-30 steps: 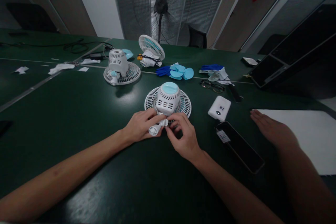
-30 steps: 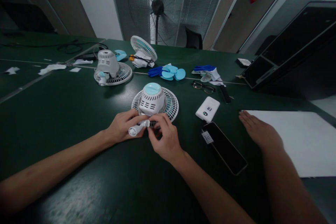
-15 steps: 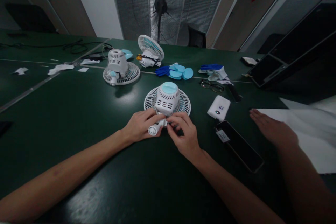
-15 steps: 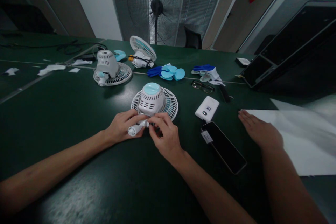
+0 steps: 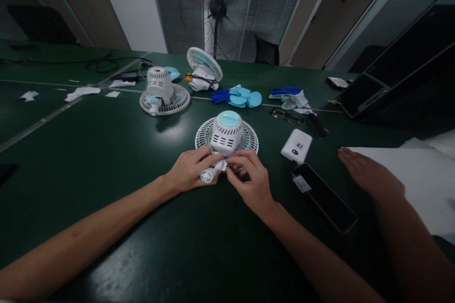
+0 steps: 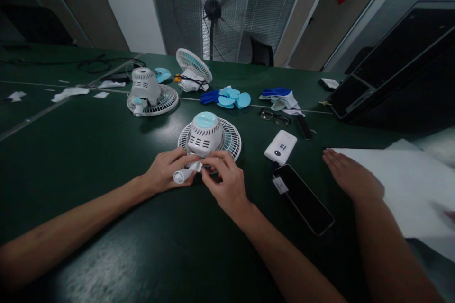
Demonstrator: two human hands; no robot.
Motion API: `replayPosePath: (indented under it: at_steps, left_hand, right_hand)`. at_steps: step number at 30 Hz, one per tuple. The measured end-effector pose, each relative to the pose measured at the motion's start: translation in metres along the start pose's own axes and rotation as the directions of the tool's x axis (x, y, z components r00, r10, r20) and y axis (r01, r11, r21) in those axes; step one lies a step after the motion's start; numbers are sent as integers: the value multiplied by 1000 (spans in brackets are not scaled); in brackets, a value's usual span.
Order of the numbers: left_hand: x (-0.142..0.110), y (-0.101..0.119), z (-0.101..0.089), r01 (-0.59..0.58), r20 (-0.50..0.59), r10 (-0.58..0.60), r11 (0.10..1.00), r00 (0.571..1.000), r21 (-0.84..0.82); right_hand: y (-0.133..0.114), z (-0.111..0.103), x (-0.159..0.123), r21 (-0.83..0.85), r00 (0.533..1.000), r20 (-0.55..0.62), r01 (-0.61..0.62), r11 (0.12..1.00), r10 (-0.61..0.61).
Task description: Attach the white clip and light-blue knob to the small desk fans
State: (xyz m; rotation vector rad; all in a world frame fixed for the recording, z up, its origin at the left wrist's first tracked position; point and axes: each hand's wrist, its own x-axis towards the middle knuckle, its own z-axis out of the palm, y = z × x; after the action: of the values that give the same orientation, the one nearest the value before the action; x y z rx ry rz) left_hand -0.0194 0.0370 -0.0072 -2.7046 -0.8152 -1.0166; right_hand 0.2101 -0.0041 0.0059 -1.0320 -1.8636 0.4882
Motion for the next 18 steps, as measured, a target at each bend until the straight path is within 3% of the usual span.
replayPosePath:
  at_steps: [18]
  left_hand:
    - [-1, -1, 0, -16, 2, 16, 1000, 1000, 15]
  right_hand:
    - [-1, 1, 0, 34, 999, 15, -36, 999, 36]
